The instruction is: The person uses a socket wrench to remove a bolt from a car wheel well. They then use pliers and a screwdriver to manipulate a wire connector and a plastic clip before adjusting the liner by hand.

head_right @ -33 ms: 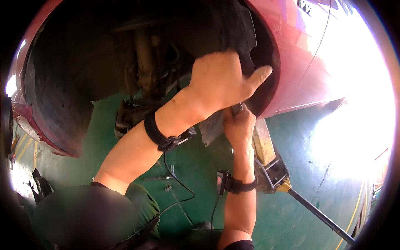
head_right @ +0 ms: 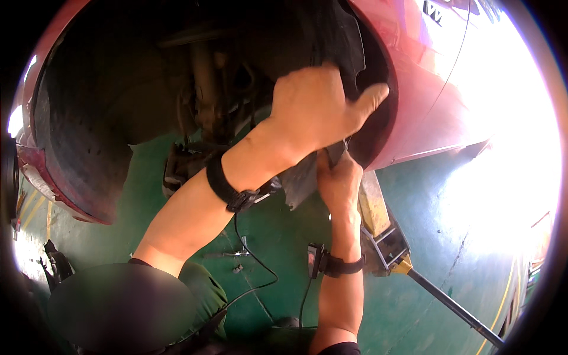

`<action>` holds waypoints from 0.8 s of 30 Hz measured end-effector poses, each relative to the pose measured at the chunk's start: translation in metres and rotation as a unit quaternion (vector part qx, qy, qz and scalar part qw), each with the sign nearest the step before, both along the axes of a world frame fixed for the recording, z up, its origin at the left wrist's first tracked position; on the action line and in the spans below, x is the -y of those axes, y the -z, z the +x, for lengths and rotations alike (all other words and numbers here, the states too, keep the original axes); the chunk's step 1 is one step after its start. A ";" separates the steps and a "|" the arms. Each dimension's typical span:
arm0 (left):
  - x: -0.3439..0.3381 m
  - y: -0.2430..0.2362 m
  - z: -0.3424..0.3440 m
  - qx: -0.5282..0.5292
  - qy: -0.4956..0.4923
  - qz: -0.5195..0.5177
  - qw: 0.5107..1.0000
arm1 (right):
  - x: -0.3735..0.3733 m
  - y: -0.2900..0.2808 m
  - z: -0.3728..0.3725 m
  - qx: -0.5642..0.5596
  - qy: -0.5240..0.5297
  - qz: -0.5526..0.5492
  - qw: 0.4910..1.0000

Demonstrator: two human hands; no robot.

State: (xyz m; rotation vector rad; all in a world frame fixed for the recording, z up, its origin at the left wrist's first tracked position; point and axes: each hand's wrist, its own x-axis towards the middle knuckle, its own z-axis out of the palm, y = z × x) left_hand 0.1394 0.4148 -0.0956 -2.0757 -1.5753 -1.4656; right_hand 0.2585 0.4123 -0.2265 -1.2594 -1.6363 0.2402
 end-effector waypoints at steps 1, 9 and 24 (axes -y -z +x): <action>-0.004 -0.007 -0.001 0.017 -0.011 0.029 0.999 | 0.002 -0.002 0.000 -0.005 -0.015 -0.053 0.998; -0.014 -0.016 -0.003 -0.065 -0.008 0.007 0.998 | -0.008 -0.001 -0.008 -0.002 0.029 0.005 1.000; -0.030 -0.011 -0.006 0.005 0.059 0.075 0.995 | -0.004 -0.011 0.019 0.098 0.121 -0.039 0.987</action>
